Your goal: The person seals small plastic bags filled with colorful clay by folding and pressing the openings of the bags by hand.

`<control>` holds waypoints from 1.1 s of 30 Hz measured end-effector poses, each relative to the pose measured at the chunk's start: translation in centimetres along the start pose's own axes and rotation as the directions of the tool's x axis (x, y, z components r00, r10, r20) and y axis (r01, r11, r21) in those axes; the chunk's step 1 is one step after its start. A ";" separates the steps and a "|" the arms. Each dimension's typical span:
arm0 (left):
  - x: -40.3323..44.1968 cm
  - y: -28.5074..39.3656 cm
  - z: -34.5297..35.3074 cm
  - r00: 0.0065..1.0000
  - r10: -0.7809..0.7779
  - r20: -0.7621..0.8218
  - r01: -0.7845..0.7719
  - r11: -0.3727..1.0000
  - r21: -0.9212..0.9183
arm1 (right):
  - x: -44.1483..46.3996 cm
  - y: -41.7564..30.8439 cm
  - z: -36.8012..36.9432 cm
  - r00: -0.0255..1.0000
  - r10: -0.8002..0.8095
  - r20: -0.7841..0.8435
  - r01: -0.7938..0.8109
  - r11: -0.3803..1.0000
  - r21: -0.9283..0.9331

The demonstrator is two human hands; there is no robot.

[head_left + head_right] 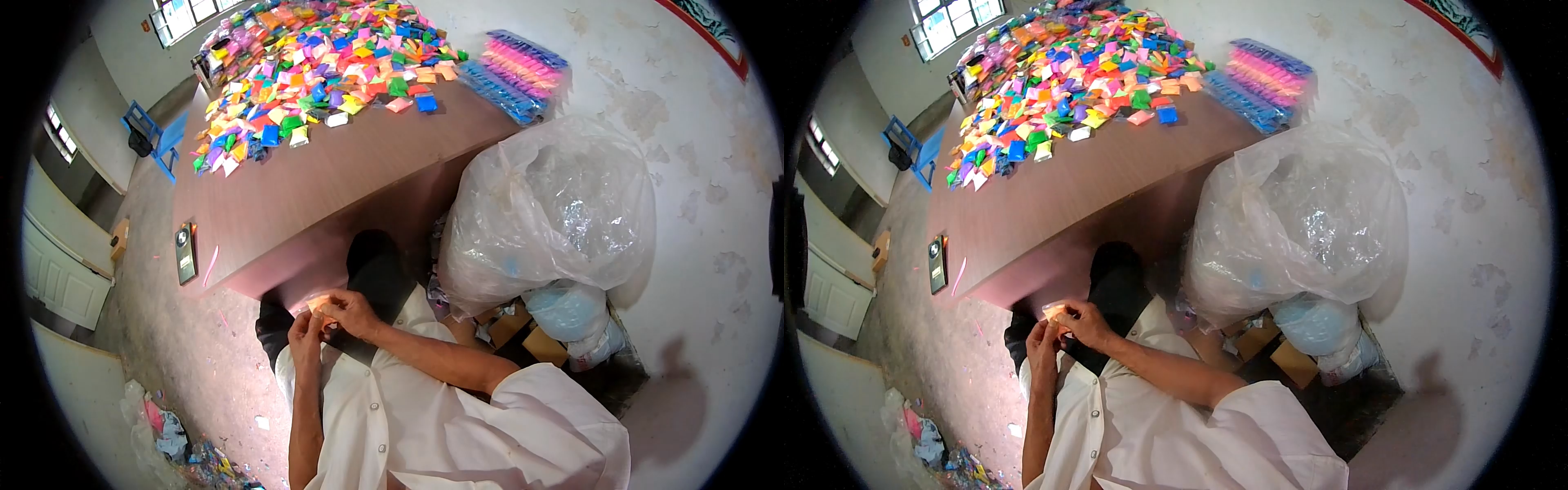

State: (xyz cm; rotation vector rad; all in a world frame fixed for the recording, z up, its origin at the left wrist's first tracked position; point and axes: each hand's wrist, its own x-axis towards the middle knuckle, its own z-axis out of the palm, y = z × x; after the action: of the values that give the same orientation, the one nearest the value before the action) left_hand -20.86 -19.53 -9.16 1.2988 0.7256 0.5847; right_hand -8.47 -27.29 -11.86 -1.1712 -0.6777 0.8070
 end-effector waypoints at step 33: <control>-0.1 0.1 -0.2 0.998 -0.043 -0.046 0.041 0.998 -0.040 | 0.0 -0.2 -0.1 1.000 0.024 -0.011 -0.025 0.999 -0.033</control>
State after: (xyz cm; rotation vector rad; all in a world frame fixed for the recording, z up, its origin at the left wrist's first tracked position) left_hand -21.09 -19.42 -9.08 1.2342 0.7743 0.5946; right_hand -8.32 -27.40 -11.75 -1.2152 -0.6718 0.8123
